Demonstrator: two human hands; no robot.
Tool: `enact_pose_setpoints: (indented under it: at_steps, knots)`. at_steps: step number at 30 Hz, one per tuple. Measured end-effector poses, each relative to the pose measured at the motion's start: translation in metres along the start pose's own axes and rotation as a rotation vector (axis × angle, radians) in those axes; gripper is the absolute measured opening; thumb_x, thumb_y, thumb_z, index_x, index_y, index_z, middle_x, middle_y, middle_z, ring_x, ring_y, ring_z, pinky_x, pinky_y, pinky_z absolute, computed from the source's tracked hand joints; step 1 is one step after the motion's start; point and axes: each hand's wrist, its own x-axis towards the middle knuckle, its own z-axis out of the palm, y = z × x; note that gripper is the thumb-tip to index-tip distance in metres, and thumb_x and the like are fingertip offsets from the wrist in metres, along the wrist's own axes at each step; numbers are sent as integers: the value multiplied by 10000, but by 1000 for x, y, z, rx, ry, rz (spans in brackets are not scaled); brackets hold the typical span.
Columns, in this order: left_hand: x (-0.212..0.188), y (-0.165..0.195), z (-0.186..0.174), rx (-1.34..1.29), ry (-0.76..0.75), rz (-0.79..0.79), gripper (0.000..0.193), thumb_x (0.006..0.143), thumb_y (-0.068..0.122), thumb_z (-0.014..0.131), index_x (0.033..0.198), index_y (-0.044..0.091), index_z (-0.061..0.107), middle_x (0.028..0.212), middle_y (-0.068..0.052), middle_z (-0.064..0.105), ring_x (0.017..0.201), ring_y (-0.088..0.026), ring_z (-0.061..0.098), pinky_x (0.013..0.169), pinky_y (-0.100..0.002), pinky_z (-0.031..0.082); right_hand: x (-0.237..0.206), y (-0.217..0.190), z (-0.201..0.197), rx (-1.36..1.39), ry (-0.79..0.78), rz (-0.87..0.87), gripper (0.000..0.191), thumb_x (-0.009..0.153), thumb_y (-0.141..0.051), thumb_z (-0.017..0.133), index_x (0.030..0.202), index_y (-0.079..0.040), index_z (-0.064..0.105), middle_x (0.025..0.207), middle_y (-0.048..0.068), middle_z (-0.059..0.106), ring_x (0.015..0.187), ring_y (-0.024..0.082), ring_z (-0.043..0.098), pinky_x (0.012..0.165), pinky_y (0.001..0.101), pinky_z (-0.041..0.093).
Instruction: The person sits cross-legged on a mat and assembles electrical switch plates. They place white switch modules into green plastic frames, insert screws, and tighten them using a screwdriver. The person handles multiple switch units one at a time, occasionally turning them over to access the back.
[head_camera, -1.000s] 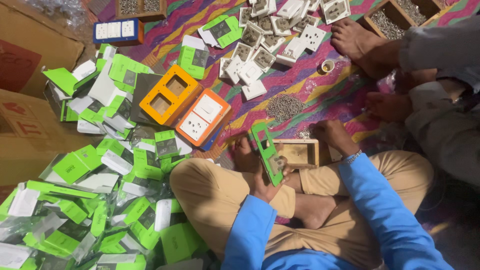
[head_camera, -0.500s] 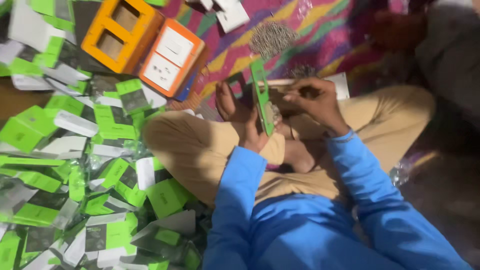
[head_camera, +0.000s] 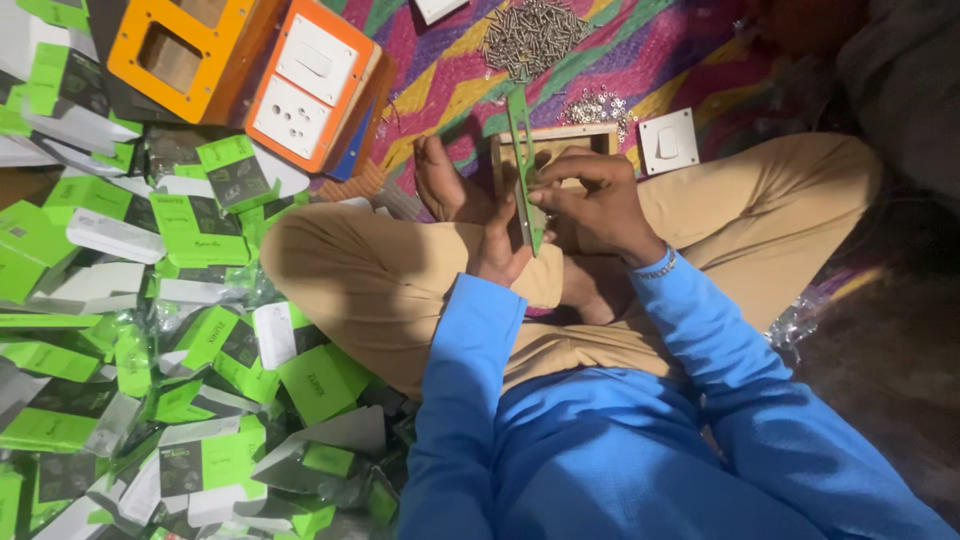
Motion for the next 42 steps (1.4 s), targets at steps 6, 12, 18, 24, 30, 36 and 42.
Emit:
enact_pose_setpoints:
  at_steps: [6,12,18,24,30,36,42]
  knots:
    - [-4,3,9,143,125,-22,565,896,490,688,1343,161,584,1149,25,696,960,-122,631,752,-366,507,-4,15,0,7,14,-2,144,882,3,794,1020,13,757,989,88,739,913,149,690,831,292,549]
    - [-4,5,25,128,86,18,513,1017,452,701,1393,141,544,1051,-12,610,949,-179,604,740,-367,515,-10,35,16,267,107,98,124,1033,-34,730,1146,-4,687,1053,37,702,976,108,658,892,274,553]
    - [-3,1,12,62,215,-36,583,911,482,611,1389,151,578,1217,20,692,1061,-135,646,791,-328,529,-7,33,11,62,-69,-53,342,1014,-125,653,1309,44,627,1145,55,666,1069,114,604,954,270,505]
    - [-2,-13,-6,-159,-100,62,435,1122,467,529,1254,53,533,1137,-105,615,1041,-282,598,873,-461,515,-7,32,17,-53,23,-46,244,1057,-87,621,1252,32,706,1020,60,669,908,116,620,794,271,500]
    - [-24,-7,21,140,230,-40,648,909,542,644,1415,153,530,1223,-25,615,1133,-196,616,964,-416,539,-7,32,15,56,25,34,143,1042,-87,632,1119,31,659,1012,68,692,885,98,661,764,260,537]
    - [-1,-15,8,16,109,-16,493,1003,505,656,1340,154,572,1094,-43,628,977,-211,617,821,-421,512,-5,26,17,-5,107,45,130,1069,-85,622,1119,17,688,961,58,703,845,97,650,743,267,534]
    - [1,-17,1,-81,50,85,436,1171,491,623,1407,129,565,1135,-31,597,1008,-168,583,807,-341,465,-9,20,25,-251,154,-127,136,980,-21,700,1109,18,713,928,120,671,817,179,645,706,301,513]
